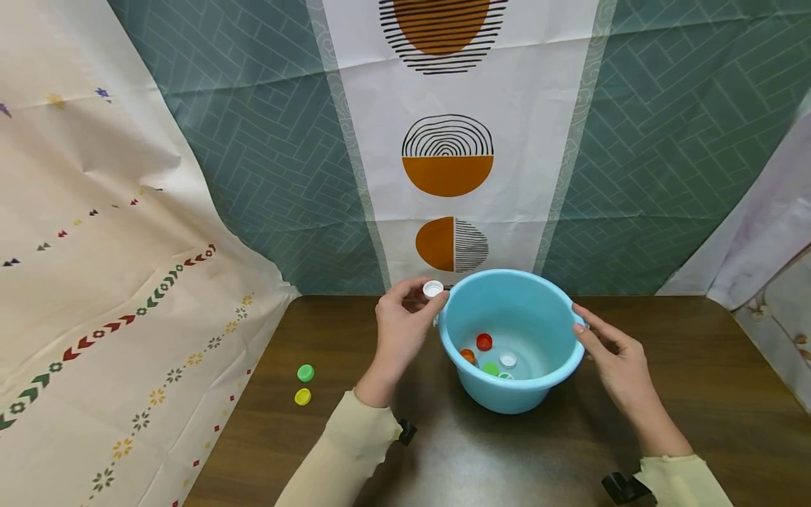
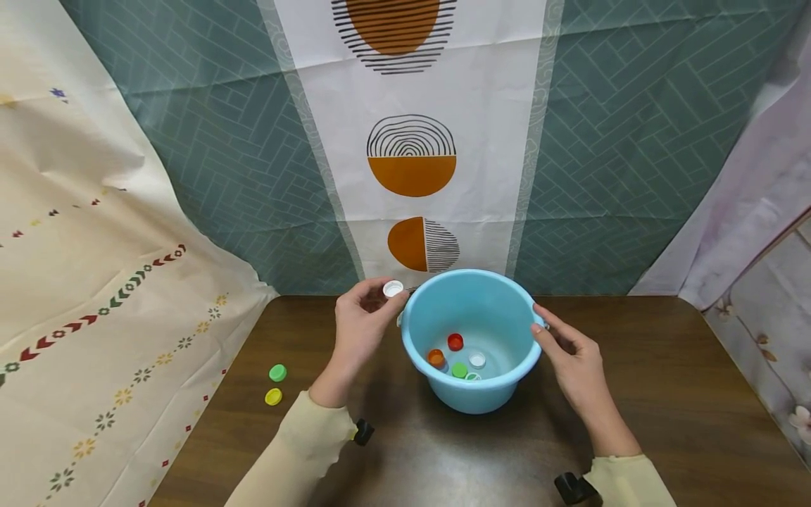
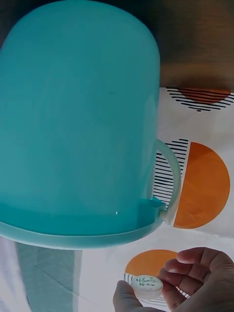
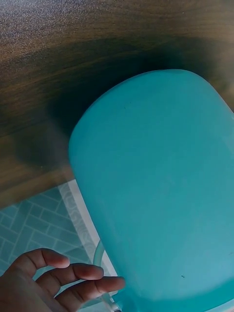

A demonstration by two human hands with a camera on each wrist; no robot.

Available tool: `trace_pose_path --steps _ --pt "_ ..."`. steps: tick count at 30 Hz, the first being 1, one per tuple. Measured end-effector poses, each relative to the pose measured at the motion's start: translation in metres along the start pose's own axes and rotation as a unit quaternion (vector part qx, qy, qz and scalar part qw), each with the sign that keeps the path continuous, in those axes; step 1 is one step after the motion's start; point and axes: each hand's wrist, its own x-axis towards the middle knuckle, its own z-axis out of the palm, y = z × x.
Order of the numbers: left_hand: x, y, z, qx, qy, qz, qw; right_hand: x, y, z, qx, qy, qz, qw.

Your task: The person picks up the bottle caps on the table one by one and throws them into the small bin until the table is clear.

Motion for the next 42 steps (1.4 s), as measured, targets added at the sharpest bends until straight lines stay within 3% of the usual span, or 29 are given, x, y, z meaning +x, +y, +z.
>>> trace_pose_path --steps 42 --pt "0.001 0.004 0.019 -0.028 -0.027 0.007 0.9992 -0.002 -0.002 0.002 -0.005 0.016 -0.009 1.0"
